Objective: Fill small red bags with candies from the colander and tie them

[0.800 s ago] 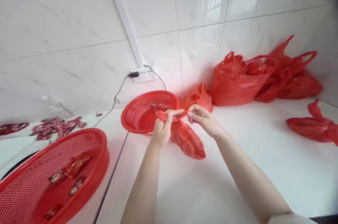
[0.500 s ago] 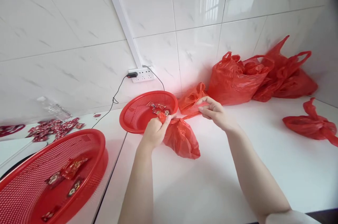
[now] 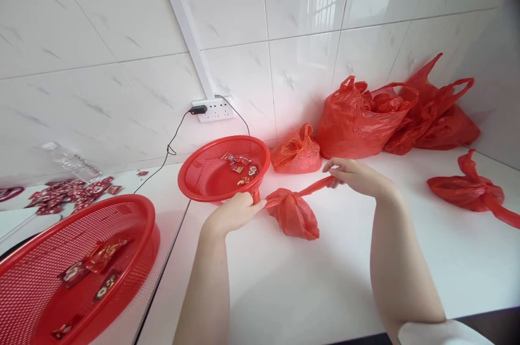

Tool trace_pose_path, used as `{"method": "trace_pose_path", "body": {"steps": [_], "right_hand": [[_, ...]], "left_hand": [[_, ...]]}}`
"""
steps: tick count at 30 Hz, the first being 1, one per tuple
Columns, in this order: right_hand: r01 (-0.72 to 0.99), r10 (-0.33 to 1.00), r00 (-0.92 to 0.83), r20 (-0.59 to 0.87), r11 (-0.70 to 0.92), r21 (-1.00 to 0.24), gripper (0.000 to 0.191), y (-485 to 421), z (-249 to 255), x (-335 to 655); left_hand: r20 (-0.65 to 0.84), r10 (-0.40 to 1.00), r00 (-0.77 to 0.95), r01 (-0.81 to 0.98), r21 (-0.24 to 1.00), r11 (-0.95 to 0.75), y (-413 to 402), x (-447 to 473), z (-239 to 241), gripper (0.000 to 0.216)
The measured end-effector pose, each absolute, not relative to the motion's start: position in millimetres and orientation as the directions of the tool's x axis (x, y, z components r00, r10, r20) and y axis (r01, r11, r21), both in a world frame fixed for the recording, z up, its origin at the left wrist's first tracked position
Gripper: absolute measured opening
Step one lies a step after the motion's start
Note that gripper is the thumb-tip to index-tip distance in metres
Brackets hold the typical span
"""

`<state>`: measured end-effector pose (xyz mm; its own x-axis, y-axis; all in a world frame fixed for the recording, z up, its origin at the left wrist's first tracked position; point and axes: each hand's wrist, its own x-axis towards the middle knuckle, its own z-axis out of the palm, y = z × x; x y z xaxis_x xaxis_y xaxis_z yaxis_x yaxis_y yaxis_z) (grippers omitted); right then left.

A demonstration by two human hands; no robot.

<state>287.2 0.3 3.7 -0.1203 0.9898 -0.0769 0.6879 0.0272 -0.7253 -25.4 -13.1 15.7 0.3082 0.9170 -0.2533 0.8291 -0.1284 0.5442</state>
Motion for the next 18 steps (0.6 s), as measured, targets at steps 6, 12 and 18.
{"method": "trace_pose_path", "body": {"steps": [6, 12, 18], "right_hand": [[0.866, 0.987, -0.158, -0.040, 0.119, -0.486, 0.042, 0, -4, 233], [0.822, 0.882, -0.446, -0.150, 0.338, -0.458, 0.042, 13, -24, 192], [0.887, 0.952, -0.276, -0.133, 0.198, -0.418, 0.035, 19, -15, 267]], "left_hand": [[-0.154, 0.954, 0.256, 0.841, 0.522, -0.142, -19, -27, 22, 0.043], [-0.100, 0.965, 0.243, 0.846, 0.509, -0.160, -28, -30, 27, 0.065], [-0.142, 0.934, 0.329, 0.835, 0.506, -0.217, -26, -26, 27, 0.066]]}}
